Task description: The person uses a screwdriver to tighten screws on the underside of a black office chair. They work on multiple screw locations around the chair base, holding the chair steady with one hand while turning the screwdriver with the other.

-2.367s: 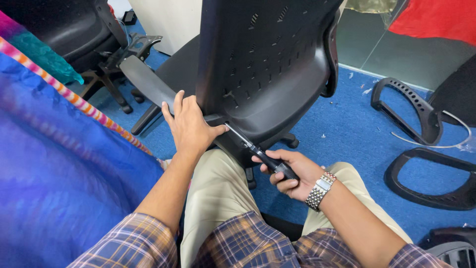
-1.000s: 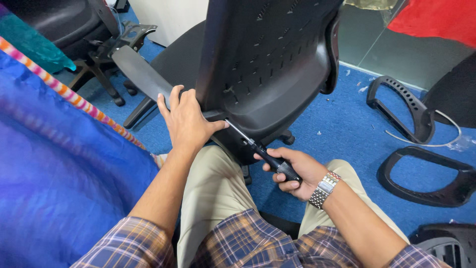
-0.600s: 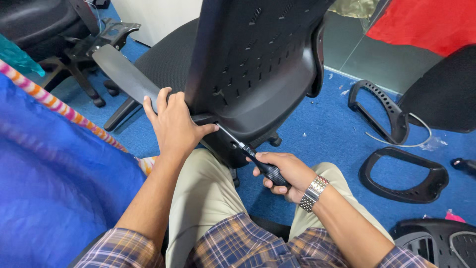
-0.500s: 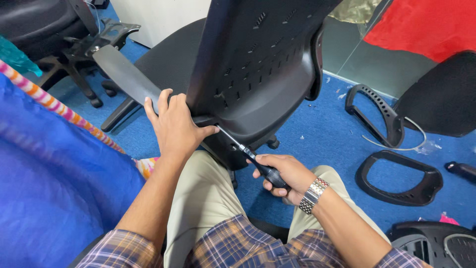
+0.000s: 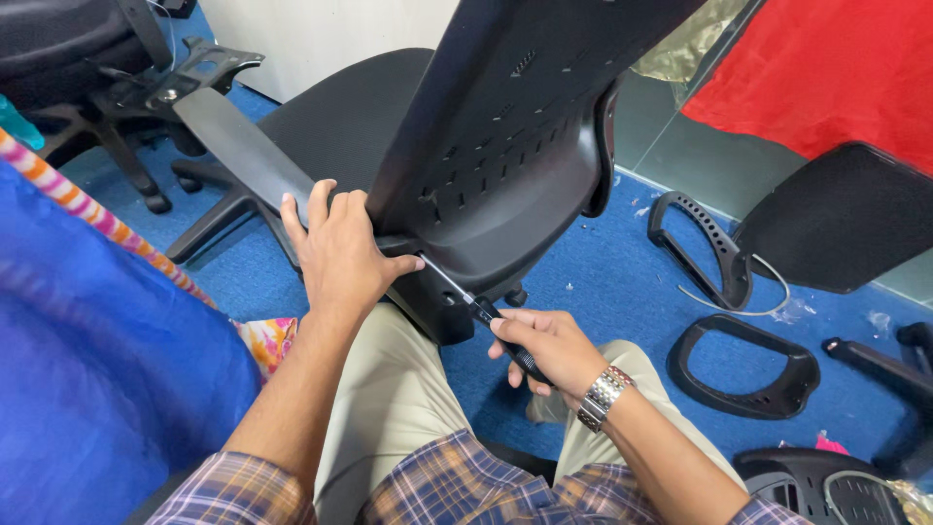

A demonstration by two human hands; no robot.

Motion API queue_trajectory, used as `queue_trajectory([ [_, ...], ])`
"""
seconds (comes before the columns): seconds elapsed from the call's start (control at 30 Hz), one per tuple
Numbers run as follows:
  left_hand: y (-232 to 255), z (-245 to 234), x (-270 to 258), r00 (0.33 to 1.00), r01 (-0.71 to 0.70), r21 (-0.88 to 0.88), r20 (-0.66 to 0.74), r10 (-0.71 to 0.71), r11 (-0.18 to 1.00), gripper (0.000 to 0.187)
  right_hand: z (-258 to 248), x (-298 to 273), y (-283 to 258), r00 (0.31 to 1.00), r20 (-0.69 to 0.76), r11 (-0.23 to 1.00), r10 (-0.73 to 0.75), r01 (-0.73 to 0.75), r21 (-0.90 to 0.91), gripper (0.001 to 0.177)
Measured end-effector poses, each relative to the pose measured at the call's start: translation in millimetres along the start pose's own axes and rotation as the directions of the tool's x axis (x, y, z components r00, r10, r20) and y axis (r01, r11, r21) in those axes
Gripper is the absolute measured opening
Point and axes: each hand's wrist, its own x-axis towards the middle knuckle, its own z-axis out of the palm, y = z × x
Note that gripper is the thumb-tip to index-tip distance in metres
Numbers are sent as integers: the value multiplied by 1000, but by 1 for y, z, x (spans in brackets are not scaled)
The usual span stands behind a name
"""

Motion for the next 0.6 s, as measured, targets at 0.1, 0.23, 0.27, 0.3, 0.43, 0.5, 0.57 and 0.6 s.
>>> queue_trajectory([
  [0.1,-1,1,1,1000,-4,-7,-3,4,1000,91,-4,6,3,999,12,995,-53,54,-78,43],
  [0.23,-3,0,2,999,3,-10,33,-3,1000,89,-5,10,8,988,-43,964,-146,132,-231,49],
  [0.27,-3,0,3,999,4,-13,38,-3,1000,89,-5,9,9,983,-65,952,-172,149,-266,50],
  [0.3,-3,-1,4,999,5,-16,43,-4,1000,89,-4,9,9,976,-86,939,-200,166,-301,50],
  [0.43,-4,-5,5,998,-11,5,64,11,1000,87,4,5,14,952,-67,911,-299,264,-317,49],
  [0.5,-5,-4,6,997,-7,18,81,5,1000,85,8,3,16,947,-71,912,-315,280,-301,49],
  [0.57,-4,-4,6,997,-14,17,70,13,1000,86,8,3,16,951,-88,912,-297,256,-320,50],
  [0.6,-4,-4,5,998,-16,16,63,15,1000,86,8,3,16,952,-97,911,-290,244,-332,51],
])
